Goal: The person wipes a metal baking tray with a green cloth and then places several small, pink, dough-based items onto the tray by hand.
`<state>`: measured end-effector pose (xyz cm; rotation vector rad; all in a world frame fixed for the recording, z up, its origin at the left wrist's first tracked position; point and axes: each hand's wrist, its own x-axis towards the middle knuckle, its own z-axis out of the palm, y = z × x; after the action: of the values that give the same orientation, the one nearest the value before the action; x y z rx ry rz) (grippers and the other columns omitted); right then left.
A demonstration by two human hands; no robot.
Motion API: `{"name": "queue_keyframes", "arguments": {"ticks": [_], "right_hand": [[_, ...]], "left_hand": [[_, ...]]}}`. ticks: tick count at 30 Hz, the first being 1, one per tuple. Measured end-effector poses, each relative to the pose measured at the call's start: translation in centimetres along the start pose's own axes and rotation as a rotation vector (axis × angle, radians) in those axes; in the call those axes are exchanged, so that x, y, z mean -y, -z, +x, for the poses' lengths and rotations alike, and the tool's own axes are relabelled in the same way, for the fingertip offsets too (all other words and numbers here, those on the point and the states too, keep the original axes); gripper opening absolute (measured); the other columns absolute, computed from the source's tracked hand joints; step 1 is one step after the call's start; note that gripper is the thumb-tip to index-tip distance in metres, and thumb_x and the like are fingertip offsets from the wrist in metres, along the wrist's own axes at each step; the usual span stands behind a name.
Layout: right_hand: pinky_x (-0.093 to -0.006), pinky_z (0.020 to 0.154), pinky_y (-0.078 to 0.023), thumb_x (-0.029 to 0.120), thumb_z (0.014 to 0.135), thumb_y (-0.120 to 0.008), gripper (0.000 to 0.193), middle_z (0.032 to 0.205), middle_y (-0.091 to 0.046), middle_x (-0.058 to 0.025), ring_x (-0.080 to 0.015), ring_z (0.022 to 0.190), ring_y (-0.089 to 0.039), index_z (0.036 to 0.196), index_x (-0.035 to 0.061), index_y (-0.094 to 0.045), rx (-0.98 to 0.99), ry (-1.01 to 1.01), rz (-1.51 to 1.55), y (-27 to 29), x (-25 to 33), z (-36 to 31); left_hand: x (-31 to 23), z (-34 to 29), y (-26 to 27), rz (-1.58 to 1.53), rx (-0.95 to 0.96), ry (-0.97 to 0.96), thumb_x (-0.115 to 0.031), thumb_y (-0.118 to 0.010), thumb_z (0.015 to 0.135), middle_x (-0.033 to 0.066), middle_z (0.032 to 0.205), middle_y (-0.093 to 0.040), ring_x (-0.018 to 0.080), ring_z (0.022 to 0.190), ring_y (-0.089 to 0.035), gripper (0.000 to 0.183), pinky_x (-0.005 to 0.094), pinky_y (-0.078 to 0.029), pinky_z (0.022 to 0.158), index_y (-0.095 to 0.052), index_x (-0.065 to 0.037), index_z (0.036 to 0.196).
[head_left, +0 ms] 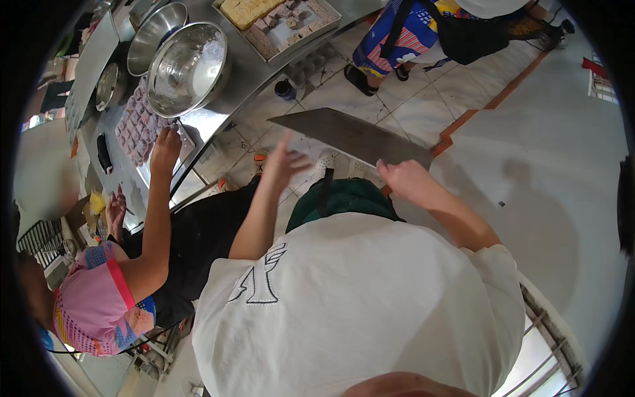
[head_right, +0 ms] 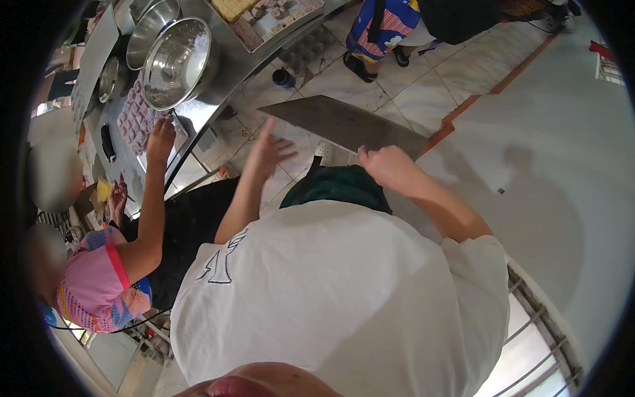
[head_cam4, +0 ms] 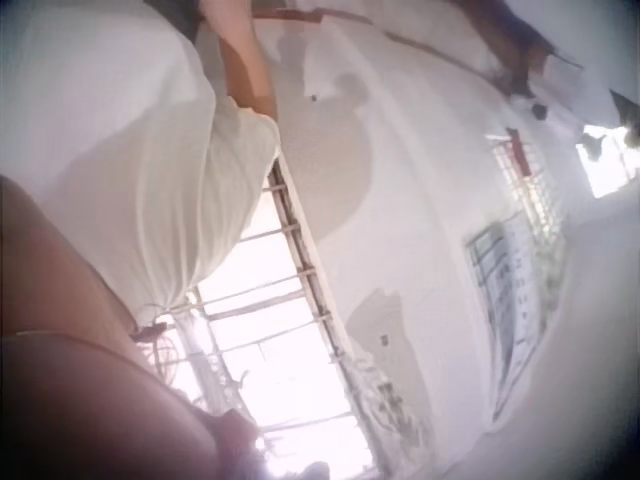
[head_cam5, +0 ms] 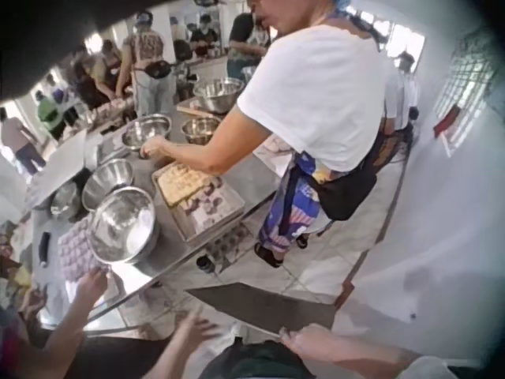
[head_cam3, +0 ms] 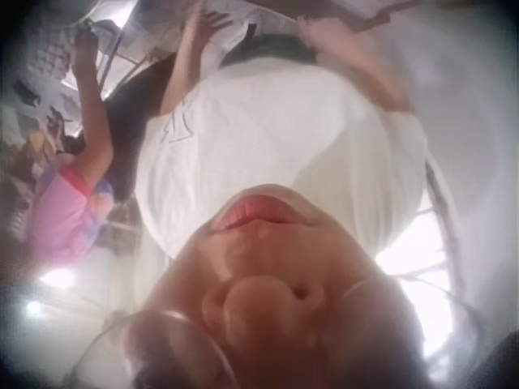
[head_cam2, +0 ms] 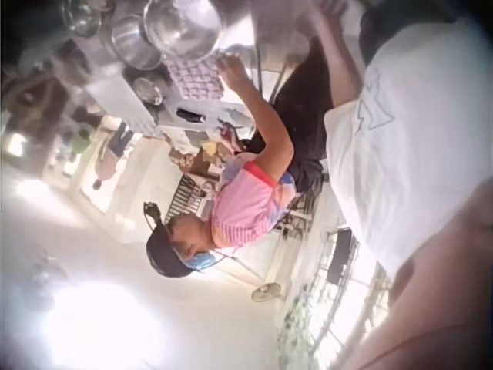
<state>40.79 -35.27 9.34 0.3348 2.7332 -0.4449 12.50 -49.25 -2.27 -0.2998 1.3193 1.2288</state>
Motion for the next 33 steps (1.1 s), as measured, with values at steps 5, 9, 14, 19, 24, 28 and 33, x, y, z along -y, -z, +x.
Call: {"name": "queue_keyframes", "arguments": {"ticks": [5, 9, 14, 19, 24, 28, 33], "right_hand": [[-0.0341, 0.054, -0.052, 0.009, 0.076, -0.055, 0.048, 0.072, -0.061, -0.0058, -0.0207, 0.067, -0.064, 0.121, -0.0078, -0.052, -0.067, 0.178, -0.081, -1.7, -1.7, -1.7], [-0.033, 0.057, -0.051, 0.01, 0.074, -0.057, 0.057, 0.076, -0.059, -0.0053, -0.0196, 0.067, -0.062, 0.128, -0.0052, -0.048, 0.052, 0.275, -0.179, -2.4, -4.8, -3.2], [-0.033, 0.06, -0.05, 0.014, 0.079, -0.058, 0.055, 0.083, -0.059, -0.0052, -0.0208, 0.069, -0.061, 0.131, 0.0026, -0.047, 0.092, 0.37, -0.131, -4.5, -7.4, -3.4], [-0.038, 0.069, -0.05, 0.026, 0.09, -0.054, 0.047, 0.094, -0.056, -0.0118, -0.0284, 0.087, -0.058, 0.133, 0.0088, -0.045, -0.282, -0.003, 0.08, -6.7, -11.1, -3.6], [-0.0377, 0.079, -0.049, 0.03, 0.093, -0.054, 0.052, 0.109, -0.056, -0.0159, -0.0295, 0.098, -0.056, 0.138, 0.0076, -0.039, -0.516, -0.514, 0.327, -14.3, -15.3, -1.3], [-0.0375, 0.078, -0.052, 0.035, 0.094, -0.054, 0.057, 0.12, -0.056, -0.0121, -0.0217, 0.101, -0.058, 0.142, 0.0111, -0.034, -0.082, -0.918, 1.564, -14.6, -13.2, 0.2], [-0.0363, 0.08, -0.051, 0.026, 0.093, -0.058, 0.056, 0.119, -0.056, -0.0088, -0.0192, 0.101, -0.058, 0.142, 0.0139, -0.033, -0.218, -0.91, 1.847, -13.7, -9.1, 2.2]], "left_hand": [[3.9, 2.8, -1.9, -0.289, 0.385, 0.096, -0.039, -0.053, 0.092, 0.0284, 0.127, -0.043, 0.0401, 0.111, -0.053, 0.067, 0.048, -0.057, 0.083, -0.029, 0.009, 0.132], [6.5, 1.9, -2.3, -0.242, 0.232, 0.106, -0.022, -0.045, 0.094, 0.0265, 0.121, -0.049, 0.0387, 0.109, -0.056, 0.048, 0.0465, -0.059, 0.079, -0.033, 0.01, 0.128], [10.8, 0.7, -0.7, -0.354, 0.187, 0.088, -0.015, -0.045, 0.09, 0.0249, 0.12, -0.051, 0.04, 0.107, -0.057, 0.046, 0.0497, -0.059, 0.078, -0.034, 0.01, 0.127], [12.9, -1.3, 2.2, -0.369, 0.104, 0.022, -0.012, -0.047, 0.086, 0.0228, 0.121, -0.052, 0.0396, 0.109, -0.056, 0.047, 0.0544, -0.057, 0.078, -0.038, 0.007, 0.128], [13.3, -2.7, 4.3, -0.463, 0.119, 0.007, -0.01, -0.048, 0.083, 0.0217, 0.121, -0.055, 0.0404, 0.105, -0.059, 0.049, 0.055, -0.057, 0.077, -0.04, 0.005, 0.129], [13.1, -2.6, 5.5, -0.491, 0.124, 0.021, -0.01, -0.049, 0.082, 0.0224, 0.121, -0.055, 0.0402, 0.104, -0.06, 0.05, 0.0554, -0.057, 0.077, -0.041, 0.005, 0.128], [12.2, -2.0, 7.4, -0.505, 0.203, 0.021, -0.013, -0.048, 0.082, 0.0247, 0.118, -0.056, 0.0407, 0.103, -0.06, 0.048, 0.0532, -0.056, 0.08, -0.042, 0.009, 0.125]]}}
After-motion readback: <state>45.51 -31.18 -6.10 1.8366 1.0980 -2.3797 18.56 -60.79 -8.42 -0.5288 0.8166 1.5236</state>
